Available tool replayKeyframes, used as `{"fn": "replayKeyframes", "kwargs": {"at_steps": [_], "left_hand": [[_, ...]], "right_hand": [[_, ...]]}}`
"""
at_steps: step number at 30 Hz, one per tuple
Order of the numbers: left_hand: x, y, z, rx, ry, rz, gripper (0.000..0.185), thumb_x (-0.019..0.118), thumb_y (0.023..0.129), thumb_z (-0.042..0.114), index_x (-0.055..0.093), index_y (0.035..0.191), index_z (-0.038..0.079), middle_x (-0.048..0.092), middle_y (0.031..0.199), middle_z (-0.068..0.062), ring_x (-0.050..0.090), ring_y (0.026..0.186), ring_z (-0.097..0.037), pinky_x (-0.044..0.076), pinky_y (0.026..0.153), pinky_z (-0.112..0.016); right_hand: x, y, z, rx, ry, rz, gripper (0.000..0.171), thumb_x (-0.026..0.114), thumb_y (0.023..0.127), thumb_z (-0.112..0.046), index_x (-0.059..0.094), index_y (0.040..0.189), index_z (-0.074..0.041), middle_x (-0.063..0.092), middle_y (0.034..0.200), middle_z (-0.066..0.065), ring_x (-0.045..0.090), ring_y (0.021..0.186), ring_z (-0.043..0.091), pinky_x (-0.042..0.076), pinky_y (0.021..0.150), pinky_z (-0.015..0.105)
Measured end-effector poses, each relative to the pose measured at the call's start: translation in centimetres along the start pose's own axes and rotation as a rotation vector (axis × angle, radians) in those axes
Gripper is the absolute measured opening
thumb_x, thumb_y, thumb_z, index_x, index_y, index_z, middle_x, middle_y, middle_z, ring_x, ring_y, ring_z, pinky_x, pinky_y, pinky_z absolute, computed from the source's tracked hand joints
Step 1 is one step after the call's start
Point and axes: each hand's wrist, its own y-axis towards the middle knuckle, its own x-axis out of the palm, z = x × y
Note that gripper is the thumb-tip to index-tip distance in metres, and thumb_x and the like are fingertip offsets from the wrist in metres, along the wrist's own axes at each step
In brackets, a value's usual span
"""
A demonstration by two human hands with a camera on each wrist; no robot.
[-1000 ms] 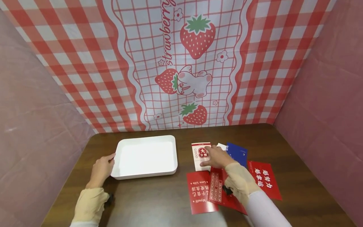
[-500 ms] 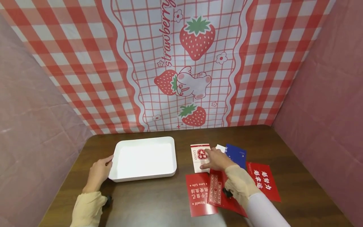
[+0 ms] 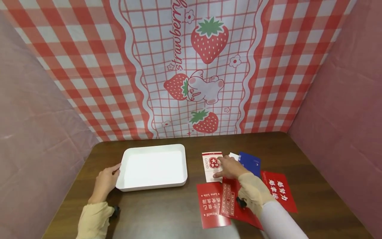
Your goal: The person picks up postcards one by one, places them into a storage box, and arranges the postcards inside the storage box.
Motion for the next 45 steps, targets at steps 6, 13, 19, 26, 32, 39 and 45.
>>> {"fn": "replayKeyframes", "kwargs": {"at_steps": [6,13,19,26,32,39,45], "left_hand": [[0.3,-0.3,-0.6,0.008,-0.002,0.019,0.035,0.053,0.094,0.008,0.062,0.127,0.001,0.062,0.123,-0.028,0.059,0.110,-0.051,0.046,0.087,-0.065],[0.1,0.5,-0.6,0.038,-0.005,0.015,0.037,0.053,0.095,0.012,0.061,0.130,0.001,0.062,0.125,-0.028,0.056,0.115,-0.051,0.045,0.094,-0.064],[0.2,0.5,-0.9,0.075,-0.019,0.023,0.036,0.055,0.094,0.012,0.062,0.128,0.000,0.065,0.119,-0.028,0.058,0.113,-0.049,0.045,0.095,-0.062],[0.3,0.3,-1.1,0.103,-0.006,0.033,0.034,0.057,0.092,0.006,0.063,0.124,-0.004,0.066,0.115,-0.029,0.060,0.108,-0.048,0.047,0.093,-0.060],[0.0,0.4,-1.0,0.133,-0.012,0.059,0.033,0.057,0.091,0.004,0.065,0.121,-0.006,0.067,0.113,-0.029,0.061,0.106,-0.049,0.047,0.091,-0.060],[-0.2,0.4,-1.1,0.093,-0.031,0.031,0.035,0.056,0.092,0.006,0.063,0.124,-0.004,0.064,0.120,-0.029,0.058,0.113,-0.049,0.045,0.096,-0.060],[0.1,0.1,-1.0,0.093,-0.023,0.027,0.035,0.056,0.091,0.007,0.063,0.124,-0.003,0.065,0.120,-0.028,0.058,0.113,-0.050,0.046,0.094,-0.061]], "right_hand": [[0.2,0.4,-0.1,-0.054,-0.045,-0.008,0.089,0.082,0.071,-0.045,0.048,0.138,0.004,0.052,0.131,0.031,0.050,0.122,0.049,0.047,0.097,0.059],[0.0,1.2,-0.1,-0.066,-0.067,-0.026,0.089,0.081,0.072,-0.047,0.049,0.138,0.002,0.054,0.129,0.028,0.052,0.121,0.047,0.048,0.097,0.058],[0.1,2.0,0.2,-0.082,-0.086,-0.056,0.090,0.080,0.072,-0.051,0.048,0.139,0.001,0.054,0.127,0.028,0.052,0.120,0.047,0.048,0.096,0.057],[0.1,2.8,0.0,-0.094,-0.071,-0.063,0.091,0.083,0.068,-0.047,0.049,0.138,0.000,0.051,0.131,0.030,0.050,0.121,0.050,0.046,0.099,0.059],[-0.2,3.1,-0.1,-0.060,-0.112,-0.075,0.096,0.084,0.067,-0.047,0.045,0.140,0.002,0.050,0.132,0.030,0.050,0.122,0.049,0.045,0.101,0.058],[-0.5,3.6,-0.3,-0.069,-0.123,-0.081,0.090,0.084,0.067,-0.047,0.051,0.133,0.004,0.056,0.121,0.024,0.056,0.110,0.039,0.049,0.096,0.053],[-0.5,3.9,0.1,-0.120,-0.136,-0.068,0.068,0.085,0.066,-0.042,0.062,0.113,0.001,0.058,0.100,0.013,0.056,0.091,0.027,0.051,0.083,0.043]]}}
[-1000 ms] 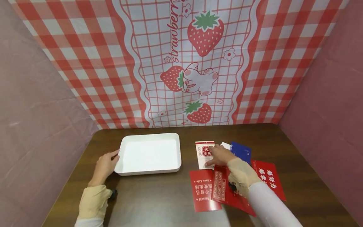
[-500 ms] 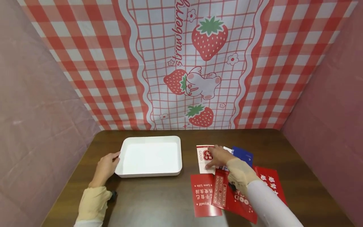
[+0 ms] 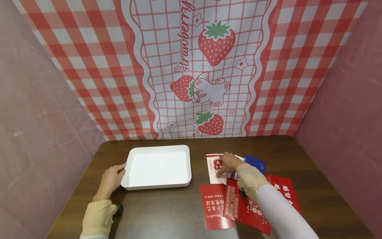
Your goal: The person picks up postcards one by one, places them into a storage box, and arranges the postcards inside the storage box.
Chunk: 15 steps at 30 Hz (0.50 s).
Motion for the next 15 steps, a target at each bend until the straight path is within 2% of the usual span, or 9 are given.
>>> {"fn": "replayKeyframes", "kwargs": {"at_steps": [3,7,11,15], "left_hand": [[0.2,-0.2,0.0,-0.012,0.001,-0.012,0.035,0.056,0.092,0.007,0.063,0.125,-0.003,0.064,0.122,-0.028,0.057,0.114,-0.050,0.045,0.096,-0.061],[0.1,-0.3,0.1,-0.024,-0.004,-0.014,0.035,0.056,0.092,0.006,0.062,0.125,-0.004,0.062,0.123,-0.029,0.056,0.115,-0.051,0.044,0.097,-0.061],[0.0,-0.1,0.2,-0.009,-0.006,-0.002,0.035,0.056,0.091,0.006,0.063,0.124,-0.004,0.063,0.122,-0.029,0.056,0.114,-0.051,0.044,0.096,-0.061],[-0.1,0.0,0.1,-0.019,-0.024,-0.005,0.035,0.055,0.092,0.006,0.063,0.125,-0.004,0.062,0.124,-0.029,0.055,0.117,-0.050,0.043,0.100,-0.060]], "right_hand": [[0.1,0.3,0.1,-0.030,-0.017,0.018,0.062,0.086,0.064,-0.041,0.065,0.104,0.000,0.058,0.092,0.010,0.054,0.087,0.026,0.050,0.079,0.042],[0.3,0.7,0.3,-0.040,-0.038,0.023,0.065,0.086,0.063,-0.042,0.065,0.106,0.002,0.058,0.092,0.010,0.054,0.087,0.026,0.049,0.079,0.042],[0.3,1.2,0.4,-0.016,-0.042,0.029,0.078,0.085,0.065,-0.043,0.061,0.121,0.006,0.060,0.105,0.016,0.056,0.097,0.031,0.051,0.086,0.045],[0.3,1.6,0.5,-0.015,-0.027,0.024,0.084,0.085,0.065,-0.042,0.057,0.127,0.008,0.059,0.118,0.023,0.055,0.104,0.036,0.050,0.090,0.047]]}}
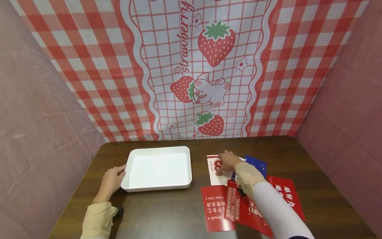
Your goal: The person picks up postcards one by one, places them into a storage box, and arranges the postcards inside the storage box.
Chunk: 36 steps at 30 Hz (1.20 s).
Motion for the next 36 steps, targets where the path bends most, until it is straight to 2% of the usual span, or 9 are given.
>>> {"fn": "replayKeyframes", "kwargs": {"at_steps": [4,8,15,22,29,36], "left_hand": [[0.1,0.0,-0.1,-0.011,-0.018,-0.005,0.035,0.055,0.093,0.006,0.062,0.126,-0.005,0.061,0.126,-0.029,0.053,0.121,-0.049,0.041,0.104,-0.059],[0.0,0.0,-0.2,0.008,-0.011,-0.006,0.035,0.054,0.093,0.006,0.062,0.126,-0.005,0.061,0.126,-0.029,0.053,0.121,-0.050,0.041,0.104,-0.059],[-0.1,-0.1,-0.2,0.018,-0.001,0.004,0.034,0.055,0.093,0.005,0.062,0.125,-0.005,0.062,0.125,-0.029,0.054,0.119,-0.049,0.042,0.103,-0.059],[0.0,-0.2,-0.1,0.022,-0.001,0.019,0.034,0.055,0.092,0.005,0.063,0.123,-0.005,0.062,0.124,-0.029,0.055,0.118,-0.050,0.042,0.102,-0.060],[0.0,-0.5,-0.2,0.016,0.005,-0.003,0.033,0.055,0.093,0.004,0.063,0.123,-0.006,0.062,0.123,-0.030,0.055,0.117,-0.050,0.043,0.101,-0.060],[-0.2,-0.2,-0.1,0.013,0.008,0.001,0.034,0.054,0.093,0.005,0.062,0.124,-0.006,0.062,0.124,-0.029,0.055,0.118,-0.050,0.043,0.101,-0.060]], "right_hand": [[-0.3,0.2,0.2,0.002,0.028,-0.001,0.089,0.087,0.064,-0.040,0.053,0.131,0.008,0.056,0.118,0.025,0.054,0.103,0.037,0.051,0.086,0.046],[-0.3,0.3,0.2,0.029,0.060,-0.012,0.092,0.088,0.063,-0.039,0.051,0.133,0.007,0.055,0.116,0.024,0.054,0.100,0.034,0.053,0.082,0.043],[0.1,0.4,0.3,0.051,0.052,0.004,0.092,0.088,0.062,-0.041,0.053,0.134,0.005,0.052,0.129,0.024,0.050,0.111,0.037,0.052,0.089,0.047],[0.1,0.5,0.7,0.066,0.044,0.020,0.093,0.089,0.059,-0.043,0.055,0.132,0.003,0.054,0.113,0.019,0.048,0.103,0.031,0.050,0.086,0.046],[0.7,0.3,1.1,0.101,0.065,0.045,0.095,0.090,0.056,-0.047,0.056,0.131,0.001,0.053,0.114,0.019,0.048,0.104,0.031,0.049,0.087,0.047],[0.2,0.6,0.7,0.071,0.052,0.107,0.082,0.090,0.061,-0.039,0.057,0.122,0.005,0.057,0.111,0.019,0.050,0.105,0.033,0.049,0.090,0.048]]}}
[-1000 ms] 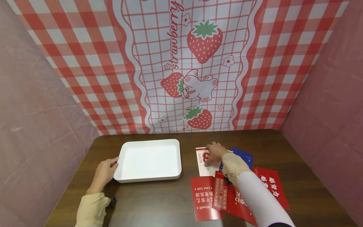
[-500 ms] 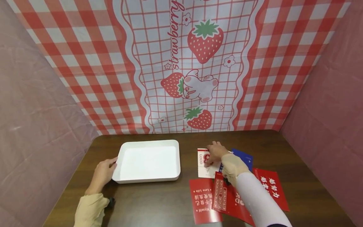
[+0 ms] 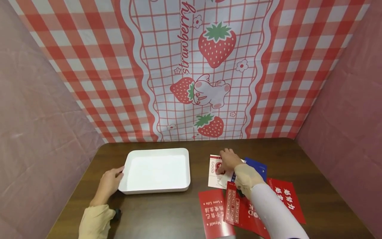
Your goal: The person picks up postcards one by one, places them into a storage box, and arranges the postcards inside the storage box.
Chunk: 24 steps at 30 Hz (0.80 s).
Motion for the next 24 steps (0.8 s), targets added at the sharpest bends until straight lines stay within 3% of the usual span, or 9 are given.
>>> {"fn": "replayKeyframes", "kwargs": {"at_steps": [8,12,16,24], "left_hand": [[-0.1,-0.8,-0.2,-0.027,0.008,-0.024,0.034,0.053,0.093,0.003,0.061,0.125,-0.006,0.062,0.123,-0.030,0.056,0.116,-0.050,0.044,0.099,-0.059],[0.0,-0.9,-0.3,-0.036,0.009,-0.028,0.035,0.053,0.094,0.005,0.061,0.126,-0.005,0.062,0.124,-0.030,0.055,0.118,-0.050,0.043,0.101,-0.060],[0.0,-0.5,-0.1,-0.031,0.009,-0.028,0.035,0.053,0.094,0.005,0.061,0.127,-0.004,0.062,0.124,-0.030,0.054,0.118,-0.050,0.042,0.101,-0.060],[-0.2,-0.1,0.1,-0.013,0.011,-0.018,0.035,0.053,0.093,0.004,0.061,0.126,-0.005,0.063,0.122,-0.030,0.055,0.116,-0.050,0.043,0.100,-0.060]], "right_hand": [[0.4,0.0,-0.1,-0.085,0.012,0.107,0.034,0.079,0.070,-0.010,0.065,0.099,0.000,0.063,0.097,0.014,0.057,0.097,0.032,0.052,0.083,0.045],[0.4,-0.2,0.4,-0.146,0.015,0.159,0.029,0.076,0.069,-0.009,0.065,0.095,-0.001,0.062,0.092,0.013,0.057,0.090,0.032,0.052,0.078,0.042],[-0.2,-0.1,0.8,-0.107,0.067,0.139,0.024,0.074,0.073,-0.005,0.066,0.095,0.001,0.064,0.090,0.014,0.060,0.088,0.031,0.053,0.079,0.045],[-1.5,-0.2,1.9,0.005,0.196,0.109,0.012,0.068,0.080,-0.005,0.068,0.091,-0.001,0.065,0.081,0.009,0.058,0.073,0.017,0.050,0.067,0.033]]}}
